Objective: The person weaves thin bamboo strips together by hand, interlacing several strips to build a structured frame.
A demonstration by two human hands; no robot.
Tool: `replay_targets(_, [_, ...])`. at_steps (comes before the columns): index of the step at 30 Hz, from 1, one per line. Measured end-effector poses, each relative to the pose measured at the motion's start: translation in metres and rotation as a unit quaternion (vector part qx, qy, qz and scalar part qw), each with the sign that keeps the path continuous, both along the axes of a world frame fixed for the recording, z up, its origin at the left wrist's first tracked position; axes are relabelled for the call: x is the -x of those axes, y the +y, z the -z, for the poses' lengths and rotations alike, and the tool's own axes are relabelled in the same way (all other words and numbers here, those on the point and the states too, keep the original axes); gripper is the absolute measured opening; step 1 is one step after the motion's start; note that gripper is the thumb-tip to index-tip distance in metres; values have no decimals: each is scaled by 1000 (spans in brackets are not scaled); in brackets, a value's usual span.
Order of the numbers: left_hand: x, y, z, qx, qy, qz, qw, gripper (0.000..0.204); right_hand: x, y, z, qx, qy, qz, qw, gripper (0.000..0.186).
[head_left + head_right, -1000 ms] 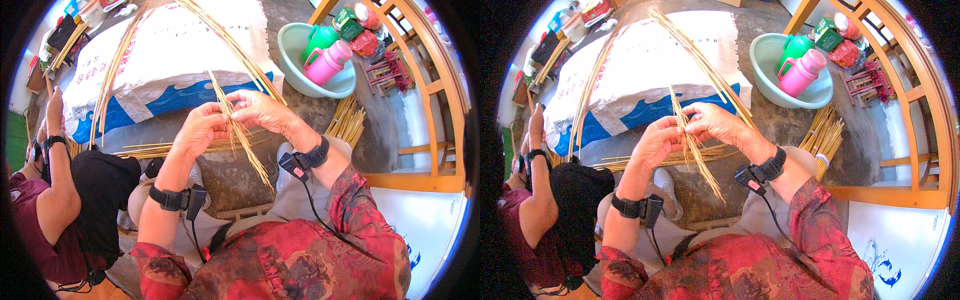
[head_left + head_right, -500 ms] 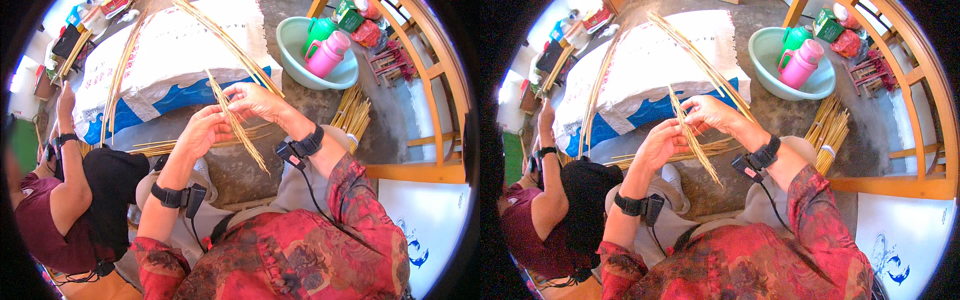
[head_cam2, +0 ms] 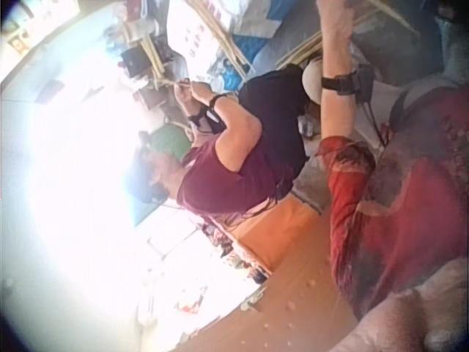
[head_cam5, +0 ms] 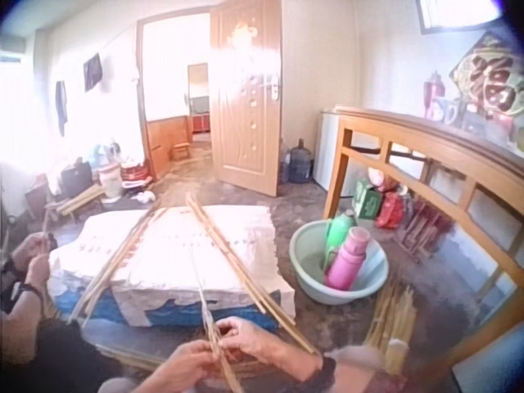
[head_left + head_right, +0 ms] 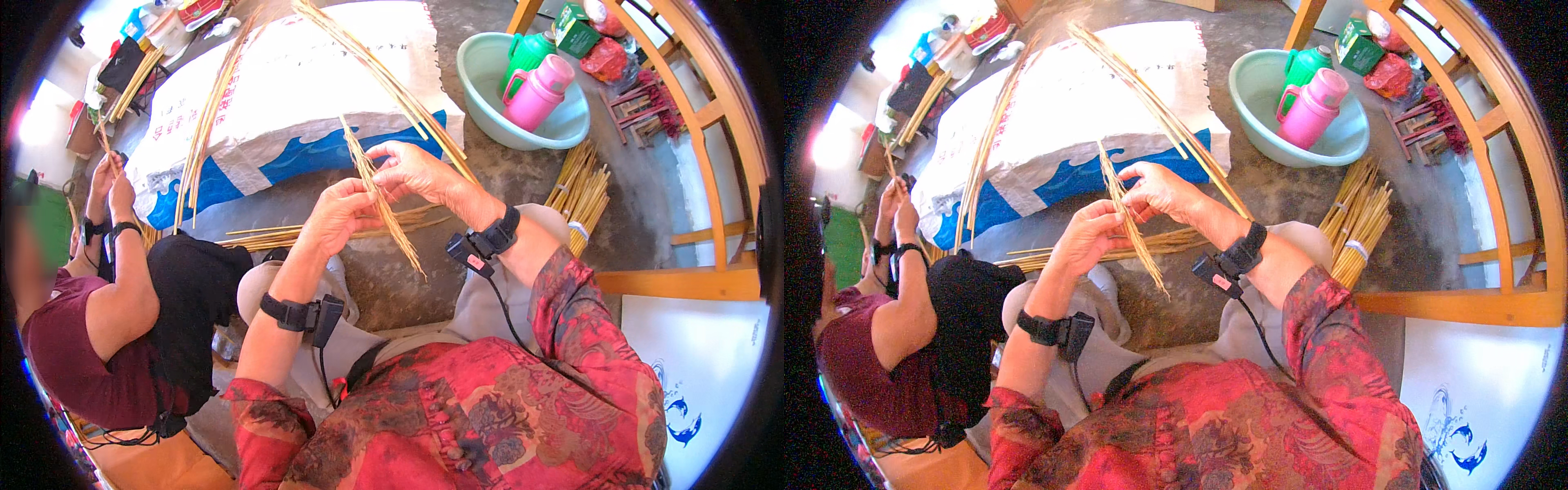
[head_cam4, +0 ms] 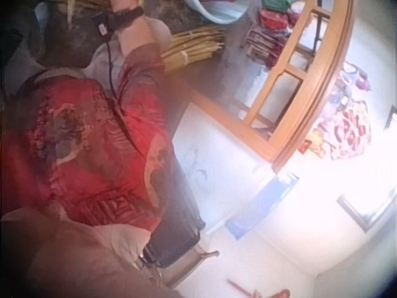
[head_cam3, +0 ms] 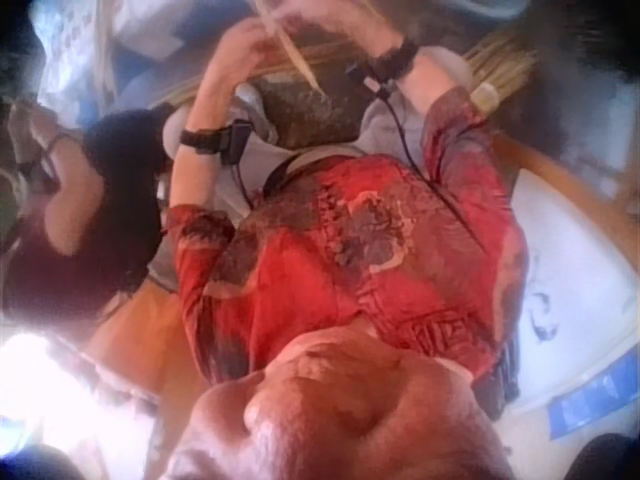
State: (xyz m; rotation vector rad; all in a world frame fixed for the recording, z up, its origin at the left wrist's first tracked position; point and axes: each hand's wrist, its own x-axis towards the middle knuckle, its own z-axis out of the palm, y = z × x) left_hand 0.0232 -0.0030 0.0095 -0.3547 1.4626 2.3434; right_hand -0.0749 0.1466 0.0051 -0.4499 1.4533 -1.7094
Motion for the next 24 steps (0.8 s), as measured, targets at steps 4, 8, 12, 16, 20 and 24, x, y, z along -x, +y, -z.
replay_targets(4, [8,3,6,4,7,-16,1000,14,0,8,-4,-6,-12,-7,1000,58])
replay_targets(8, [10,5,10,28,7,-12,1000,12,2,13,-5,-18,0,-21,1000,54])
replay_targets(12, [7,2,18,16,8,-26,1000,10,1,7,-8,-35,14,-33,999,51])
replay_targets(16, [4,-5,20,-30,13,-39,999,6,1,0,-9,-31,-6,-39,999,48])
replay_targets(20, [0,-9,17,-56,-3,-49,997,6,2,-4,-5,-15,-26,-40,999,48])
replay_targets(24, [-1,-12,18,-81,14,-48,995,7,7,-5,2,1,-23,-47,999,47])
